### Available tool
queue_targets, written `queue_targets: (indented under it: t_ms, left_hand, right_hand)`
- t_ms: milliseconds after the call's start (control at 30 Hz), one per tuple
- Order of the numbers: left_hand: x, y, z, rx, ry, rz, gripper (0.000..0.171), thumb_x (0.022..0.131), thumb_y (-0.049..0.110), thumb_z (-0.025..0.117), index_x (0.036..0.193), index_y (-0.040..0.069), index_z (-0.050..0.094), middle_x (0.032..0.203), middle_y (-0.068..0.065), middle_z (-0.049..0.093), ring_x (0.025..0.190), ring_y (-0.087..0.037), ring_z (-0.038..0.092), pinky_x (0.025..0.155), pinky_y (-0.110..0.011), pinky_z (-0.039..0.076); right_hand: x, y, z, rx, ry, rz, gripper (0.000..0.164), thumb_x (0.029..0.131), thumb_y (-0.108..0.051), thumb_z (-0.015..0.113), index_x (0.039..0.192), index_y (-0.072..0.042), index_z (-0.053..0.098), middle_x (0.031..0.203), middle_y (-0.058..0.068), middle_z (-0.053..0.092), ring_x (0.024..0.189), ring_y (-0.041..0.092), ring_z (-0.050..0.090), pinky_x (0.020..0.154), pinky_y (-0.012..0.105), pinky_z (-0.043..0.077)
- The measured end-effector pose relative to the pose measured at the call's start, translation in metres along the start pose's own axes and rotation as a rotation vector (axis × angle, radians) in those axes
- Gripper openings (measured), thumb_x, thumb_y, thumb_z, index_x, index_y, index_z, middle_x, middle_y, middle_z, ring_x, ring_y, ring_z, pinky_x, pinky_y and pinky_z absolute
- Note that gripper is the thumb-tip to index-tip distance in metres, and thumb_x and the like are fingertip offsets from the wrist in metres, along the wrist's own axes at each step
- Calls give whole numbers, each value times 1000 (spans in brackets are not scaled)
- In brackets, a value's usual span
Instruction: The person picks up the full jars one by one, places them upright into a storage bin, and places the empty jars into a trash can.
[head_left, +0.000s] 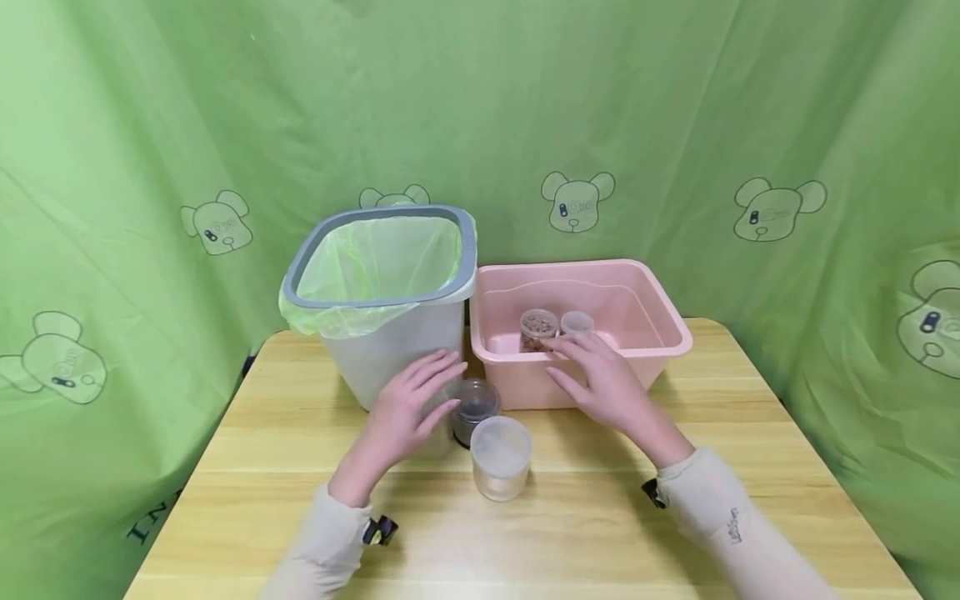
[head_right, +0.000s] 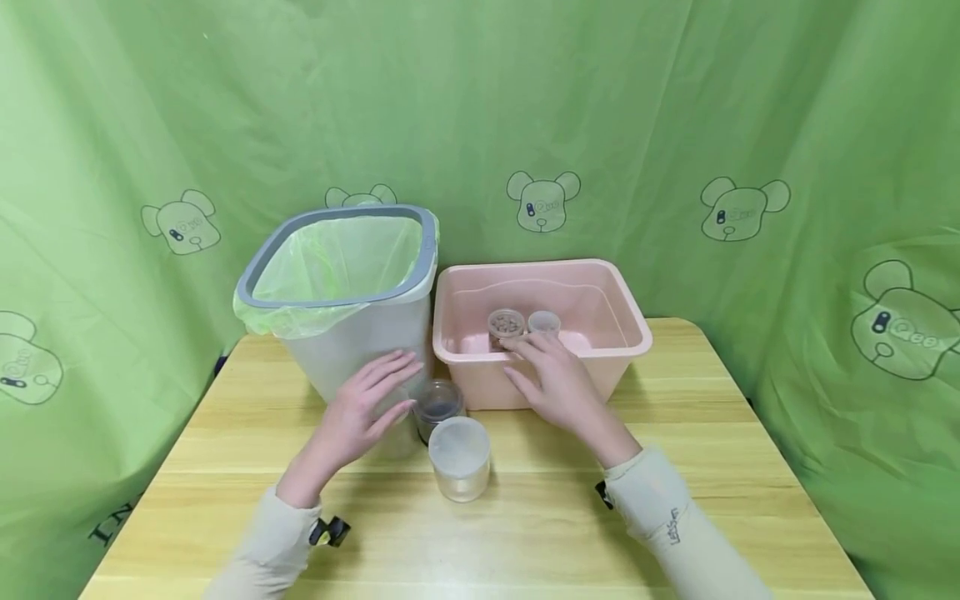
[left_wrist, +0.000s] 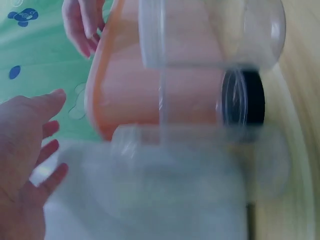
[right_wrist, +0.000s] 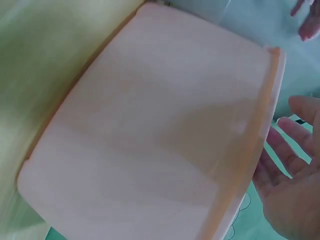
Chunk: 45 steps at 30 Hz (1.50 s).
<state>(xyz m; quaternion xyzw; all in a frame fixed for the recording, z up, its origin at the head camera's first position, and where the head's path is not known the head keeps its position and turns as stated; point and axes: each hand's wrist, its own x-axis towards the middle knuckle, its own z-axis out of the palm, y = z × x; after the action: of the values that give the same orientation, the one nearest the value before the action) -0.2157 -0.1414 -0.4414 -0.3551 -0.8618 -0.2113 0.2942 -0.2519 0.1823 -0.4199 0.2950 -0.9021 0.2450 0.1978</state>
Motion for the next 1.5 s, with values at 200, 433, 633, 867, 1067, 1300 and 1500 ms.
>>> queue_targets:
  t_ms: [200, 433, 633, 867, 1067, 1300, 1500]
  left_hand:
    - [-1, -4, -40, 84, 129, 97, 53, 89, 17, 77, 139, 11, 65, 143, -10, 64, 135, -31, 58, 113, -50, 49]
    - [4, -20, -83, 148, 237, 68, 46, 93, 17, 71, 137, 8, 65, 142, -12, 64, 134, -34, 56, 120, -46, 42]
    - [7, -42, -109, 124, 361, -44, 41, 96, 20, 68, 135, 6, 66, 139, -14, 65, 135, -34, 55, 123, -44, 39]
    - [5, -71, -125, -7, 478, -249, 45, 92, 9, 72, 137, 8, 65, 140, -17, 64, 134, -40, 52, 123, -48, 36]
    - [-3, -90, -128, -132, 462, -468, 46, 100, 13, 67, 145, 18, 60, 148, -8, 59, 137, -29, 47, 118, -52, 35]
    - [-11, -99, -121, -220, 393, -557, 44, 103, 21, 63, 147, 23, 58, 153, -4, 53, 140, -24, 46, 118, -52, 38]
    - [-11, -102, -112, -249, 414, -556, 40, 103, 17, 64, 142, 15, 62, 153, -3, 51, 137, -22, 48, 116, -44, 43]
  right_hand:
    - [-14, -10, 7, 24, 52, -116, 46, 90, -14, 78, 133, -6, 67, 134, 15, 65, 127, 35, 58, 111, 56, 47]
    - [-23, -27, 18, 79, 0, -172, 48, 91, -20, 78, 136, -10, 66, 135, 8, 66, 128, 30, 58, 111, 52, 49]
    - [-28, -42, 26, 198, -175, -72, 56, 94, -34, 76, 145, -15, 59, 143, 5, 62, 132, 27, 57, 112, 54, 48]
    - [-35, -48, 35, 272, -346, 7, 77, 89, -51, 77, 155, -22, 48, 150, 0, 54, 136, 27, 55, 114, 57, 47]
    - [-39, -51, 43, 302, -419, 44, 92, 81, -56, 82, 159, -27, 42, 151, -1, 51, 136, 27, 55, 112, 56, 48]
    - [-41, -50, 51, 302, -423, 4, 96, 74, -48, 90, 156, -23, 46, 151, 2, 52, 136, 31, 55, 112, 57, 48]
    - [-41, -49, 56, 281, -423, 2, 95, 73, -39, 93, 155, -19, 48, 150, 3, 53, 135, 31, 56, 113, 55, 48]
